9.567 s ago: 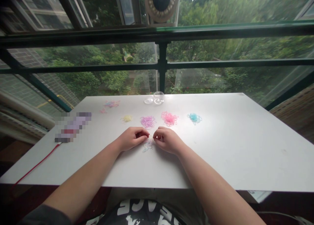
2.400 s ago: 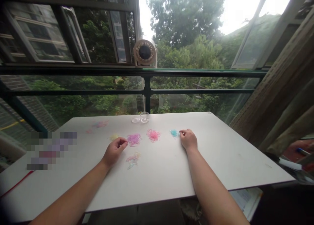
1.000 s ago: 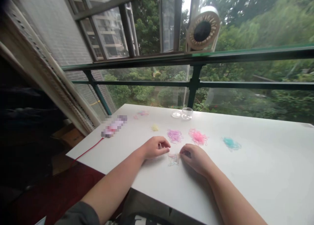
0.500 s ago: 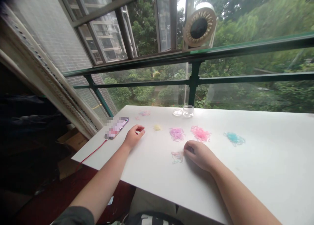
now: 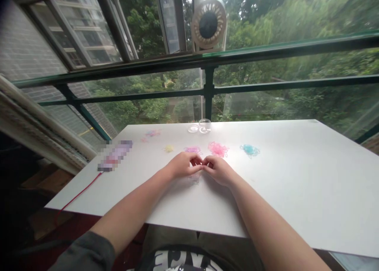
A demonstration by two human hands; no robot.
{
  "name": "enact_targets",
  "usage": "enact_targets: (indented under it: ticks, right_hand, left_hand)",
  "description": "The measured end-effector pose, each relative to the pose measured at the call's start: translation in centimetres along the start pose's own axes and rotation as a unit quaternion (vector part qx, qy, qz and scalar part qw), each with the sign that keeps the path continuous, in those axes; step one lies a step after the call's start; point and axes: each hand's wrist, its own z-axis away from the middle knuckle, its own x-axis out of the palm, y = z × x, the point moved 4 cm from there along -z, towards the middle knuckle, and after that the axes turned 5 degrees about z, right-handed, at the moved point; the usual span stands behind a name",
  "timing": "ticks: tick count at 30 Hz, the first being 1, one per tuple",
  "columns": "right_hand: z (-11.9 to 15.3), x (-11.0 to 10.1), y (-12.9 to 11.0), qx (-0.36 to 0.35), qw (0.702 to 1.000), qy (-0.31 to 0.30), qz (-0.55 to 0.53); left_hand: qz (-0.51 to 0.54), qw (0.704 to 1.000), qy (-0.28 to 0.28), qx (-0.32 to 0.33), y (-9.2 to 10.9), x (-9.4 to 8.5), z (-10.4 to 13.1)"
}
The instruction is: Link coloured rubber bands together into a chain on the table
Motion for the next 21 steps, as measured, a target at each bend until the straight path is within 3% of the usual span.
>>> enact_targets:
  ticks: [5,14,21]
  right_hand:
    - [0.0,0.0,-0.2,0.008,0.999,-0.025,-0.022]
    - [0.0,-0.1,0.0,-0.007,0.999,-0.022,-0.031]
    - [-0.2,0.2,1.1,0.034,0.986,-0.010,-0.162]
  left_hand:
    - [0.021,0.996,0.085,0.010,-0.4,0.6,0.5]
    - [0.077,0.993,0.091,-0.001,-1.4,0.3,1.1]
    - [0.098,0.989,0.109,-0.007,-2.0,0.0,1.2]
